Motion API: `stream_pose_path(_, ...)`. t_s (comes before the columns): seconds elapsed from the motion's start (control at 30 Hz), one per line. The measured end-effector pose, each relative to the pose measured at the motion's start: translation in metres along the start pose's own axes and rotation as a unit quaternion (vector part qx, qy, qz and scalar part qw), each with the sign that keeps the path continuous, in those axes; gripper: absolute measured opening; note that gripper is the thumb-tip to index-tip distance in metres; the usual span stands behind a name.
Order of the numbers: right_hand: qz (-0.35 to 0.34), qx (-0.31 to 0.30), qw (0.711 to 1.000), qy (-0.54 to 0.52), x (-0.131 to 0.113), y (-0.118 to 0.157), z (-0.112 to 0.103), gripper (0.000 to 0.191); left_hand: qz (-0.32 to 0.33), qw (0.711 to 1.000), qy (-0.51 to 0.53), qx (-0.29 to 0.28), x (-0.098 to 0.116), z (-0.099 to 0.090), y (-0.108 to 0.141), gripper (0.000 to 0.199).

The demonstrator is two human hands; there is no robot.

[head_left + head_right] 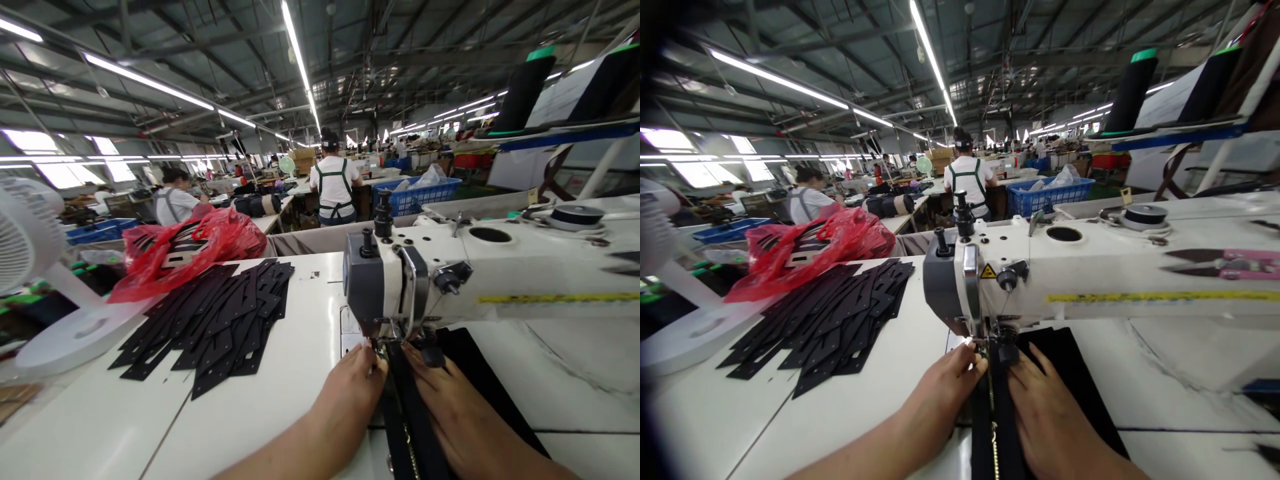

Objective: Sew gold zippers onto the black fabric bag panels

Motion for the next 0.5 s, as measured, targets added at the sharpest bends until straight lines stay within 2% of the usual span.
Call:
stream_pose_path(0.13,-0.013,0.012,0.998,-0.058,-0.011,0.006,-0.019,0.041,0.036,0.997,0.050,-0.054,0.006,-0.023,0.012,0.025)
stream_pose_path(0.23,-0.002,0.010,0.993,-0.117,-0.025,0.009,-0.030,0.037,0.000,0.990,0.131,-0.057,0.009,-0.033,0.022,0.028)
stream_pose_path(0.37,0.029,-0.004,0.989,-0.146,-0.035,0.001,-0.032,0.025,-0.081,0.974,0.205,-0.049,0.011,-0.034,0.025,0.029)
stream_pose_path(0.5,0.016,-0.054,0.980,-0.192,-0.036,-0.011,-0.028,0.017,-0.064,0.978,0.192,-0.041,0.012,-0.033,0.023,0.029)
Point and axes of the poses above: each hand's wrist, its own y-axis away from the middle knuckle, its own z-axis out of the palm, x = y × z, the point moved 1 cm from there along -y, towards the middle knuckle, and after that the axes turned 7 degrees about -z, right-handed, at the moved point
